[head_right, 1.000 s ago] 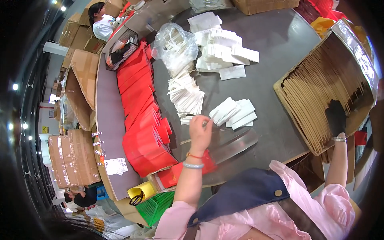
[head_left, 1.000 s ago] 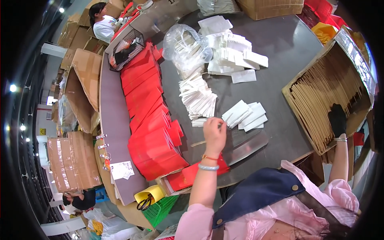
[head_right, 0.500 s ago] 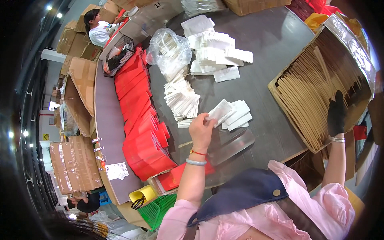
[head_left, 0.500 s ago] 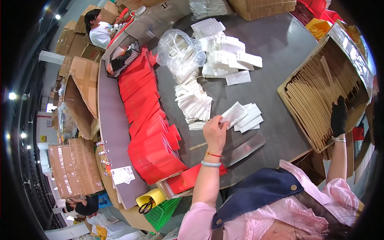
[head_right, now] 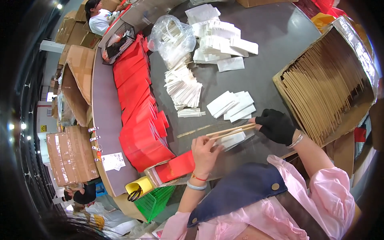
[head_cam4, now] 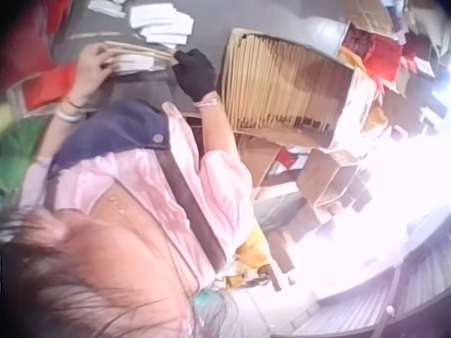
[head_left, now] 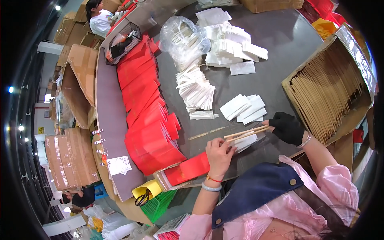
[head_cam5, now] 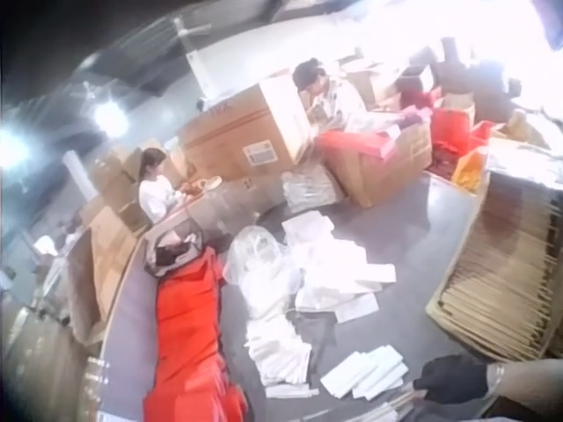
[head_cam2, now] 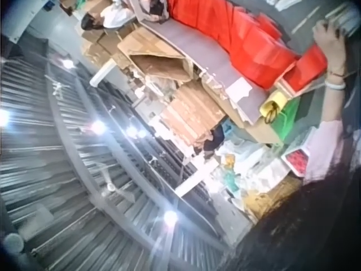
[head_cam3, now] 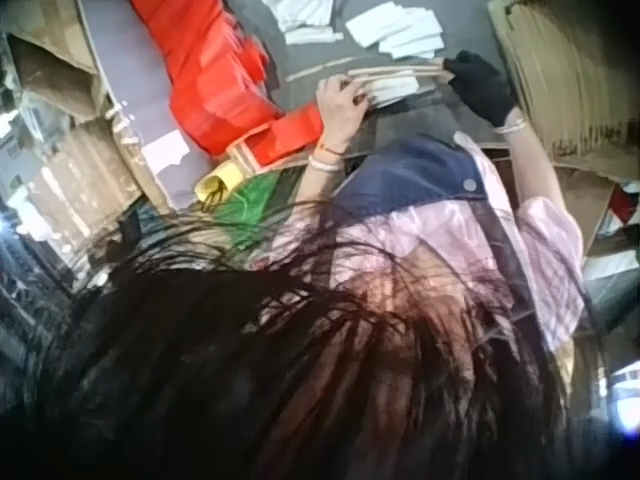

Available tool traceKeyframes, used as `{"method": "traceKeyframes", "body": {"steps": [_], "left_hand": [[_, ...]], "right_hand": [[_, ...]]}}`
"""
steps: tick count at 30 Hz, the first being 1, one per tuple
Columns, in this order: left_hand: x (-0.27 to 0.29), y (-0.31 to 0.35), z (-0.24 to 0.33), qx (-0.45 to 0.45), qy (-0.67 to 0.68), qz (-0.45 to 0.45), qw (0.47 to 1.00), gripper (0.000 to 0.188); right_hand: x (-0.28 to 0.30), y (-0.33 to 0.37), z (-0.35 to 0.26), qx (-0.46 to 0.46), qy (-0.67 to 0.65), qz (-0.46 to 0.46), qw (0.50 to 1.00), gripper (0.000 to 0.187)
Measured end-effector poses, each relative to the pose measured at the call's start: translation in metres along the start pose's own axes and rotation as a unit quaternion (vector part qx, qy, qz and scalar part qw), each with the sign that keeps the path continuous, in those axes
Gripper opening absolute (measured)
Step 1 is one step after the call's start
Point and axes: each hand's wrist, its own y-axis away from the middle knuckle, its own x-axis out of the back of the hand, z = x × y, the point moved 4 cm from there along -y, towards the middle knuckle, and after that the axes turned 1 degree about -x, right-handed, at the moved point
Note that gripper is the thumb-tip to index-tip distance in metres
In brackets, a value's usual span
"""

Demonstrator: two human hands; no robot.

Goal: Pack sets of incense sticks into a wooden tray at a workbench.

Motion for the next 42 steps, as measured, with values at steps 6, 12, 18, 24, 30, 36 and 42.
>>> {"method": "traceKeyframes", "body": {"steps": [6, 12, 18, 24, 30, 36, 42], "left_hand": [[0.026, 0.008, -0.004, 0.028, 0.006, 0.033, 0.999, 0.064], [0.010, 0.018, 0.005, -0.017, -0.013, -0.021, 1.000, 0.073], [0.003, 0.014, 0.005, -0.017, -0.053, -0.043, 0.997, 0.076], [-0.001, -0.008, 0.020, -0.046, 0.000, -0.033, 0.998, 0.056], [0.044, -0.027, 0.034, -0.116, -0.099, -0.211, 0.966, 0.034], [0.155, -0.057, -0.030, -0.096, -0.212, 0.002, 0.973, 0.030], [0.040, 0.016, -0.031, 0.137, -0.121, 0.025, 0.983, 0.082]], "right_hand": [[-0.019, 0.002, 0.009, 0.012, 0.064, -0.052, 0.997, 0.021], [-0.073, -0.014, -0.006, 0.119, -0.021, -0.007, 0.993, 0.014], [-0.067, -0.011, 0.026, -0.027, -0.031, 0.018, 0.999, 0.010], [-0.103, -0.021, -0.052, 0.045, -0.259, -0.065, 0.963, 0.046], [-0.052, -0.023, -0.048, 0.087, 0.115, -0.090, 0.985, 0.071], [0.008, -0.011, -0.024, 0.006, 0.052, 0.093, 0.994, 0.062], [-0.009, -0.006, -0.040, 0.006, 0.124, 0.030, 0.992, 0.062]]}}
